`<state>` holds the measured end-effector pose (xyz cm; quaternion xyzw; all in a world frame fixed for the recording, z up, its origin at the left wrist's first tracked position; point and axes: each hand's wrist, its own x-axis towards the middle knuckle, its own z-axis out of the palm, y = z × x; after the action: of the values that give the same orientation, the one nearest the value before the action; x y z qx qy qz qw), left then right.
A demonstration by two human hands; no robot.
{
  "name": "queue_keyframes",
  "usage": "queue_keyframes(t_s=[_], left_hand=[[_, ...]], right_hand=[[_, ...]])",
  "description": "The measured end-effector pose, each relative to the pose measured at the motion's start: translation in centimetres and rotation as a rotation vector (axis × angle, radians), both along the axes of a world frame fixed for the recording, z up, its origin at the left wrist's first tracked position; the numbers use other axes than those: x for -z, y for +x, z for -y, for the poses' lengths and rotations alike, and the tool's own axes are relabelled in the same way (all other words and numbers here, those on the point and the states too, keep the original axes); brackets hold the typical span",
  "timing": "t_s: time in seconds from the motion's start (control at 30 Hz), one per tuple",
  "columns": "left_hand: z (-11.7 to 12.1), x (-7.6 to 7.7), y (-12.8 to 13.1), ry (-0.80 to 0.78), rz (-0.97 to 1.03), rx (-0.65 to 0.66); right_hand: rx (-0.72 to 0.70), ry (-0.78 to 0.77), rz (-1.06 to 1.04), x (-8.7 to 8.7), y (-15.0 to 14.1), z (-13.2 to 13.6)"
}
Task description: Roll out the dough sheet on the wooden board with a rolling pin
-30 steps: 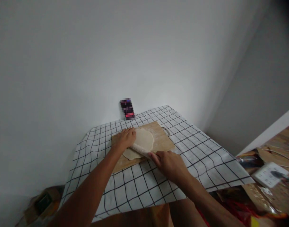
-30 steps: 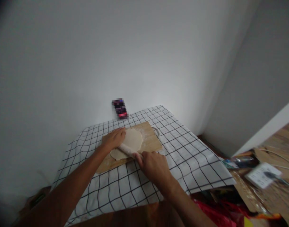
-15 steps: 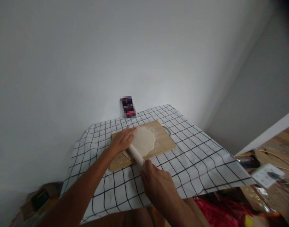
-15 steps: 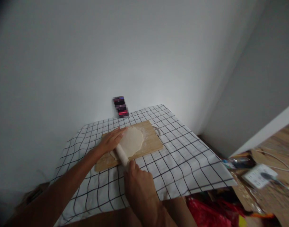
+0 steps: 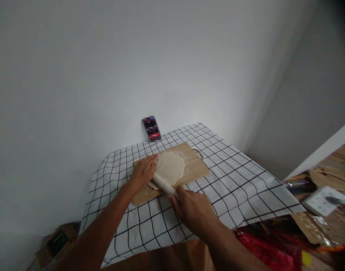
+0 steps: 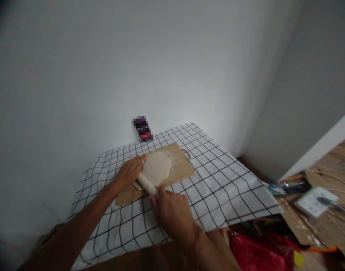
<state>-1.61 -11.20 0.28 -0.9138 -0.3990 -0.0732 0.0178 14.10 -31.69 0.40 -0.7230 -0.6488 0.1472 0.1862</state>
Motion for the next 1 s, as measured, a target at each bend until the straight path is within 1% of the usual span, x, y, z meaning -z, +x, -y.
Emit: queue_keyframes(t_s=[0.07,0.13,0.2,0.23,0.3,0.4,0.47,0.53,0.63,0.73,0.9,1.0], left_hand=[[-0.4,0.2,1.0,0.003,-0.011,-0.04],[-0.9,0.3,2.1,-0.005,-0.016,-0.105],[-1.5,0.2,3.3,-0.029,-0.01,-0.178],[-1.7,0.1,3.9,-0.045,-0.005,-0.213],[-2.2,-0.3,5.0,-0.073,0.005,-0.27],[-2.4,-1.0,6.2,-0.085,0.008,-0.348],[-2.3,-1.4,6.6,-0.079,0.002,-0.389],[-2.0,-1.6,6.7,-0.059,0.002,-0.411],[-1.7,-1.5,6.6,-0.017,0.02,-0.399],[-1.5,-1.0,6.1,-0.006,0.054,-0.342],[-0.7,-0.5,4.6,-0.042,0.066,-0.247],[0.2,-0.4,3.6,0.002,0.055,-0.188]], right_hand=[[-0.01,0.056,0.034,0.2,1.3,-0.5],[-0.021,0.153,0.101,0.1,2.5,-1.3],[-0.019,0.239,0.174,-0.1,3.6,-2.5],[-0.012,0.257,0.199,-0.3,4.1,-3.2],[0.017,0.249,0.216,-0.7,5.2,-5.0],[0.058,0.197,0.229,-1.0,6.6,-7.6],[0.08,0.18,0.231,-0.8,7.0,-8.7],[0.094,0.203,0.236,-0.6,7.1,-9.1],[0.087,0.248,0.239,-0.1,6.7,-8.5],[0.081,0.253,0.238,0.3,5.7,-7.1],[0.097,0.264,0.241,0.8,2.7,-4.0],[0.063,0.267,0.208,1.0,1.1,-2.3]])
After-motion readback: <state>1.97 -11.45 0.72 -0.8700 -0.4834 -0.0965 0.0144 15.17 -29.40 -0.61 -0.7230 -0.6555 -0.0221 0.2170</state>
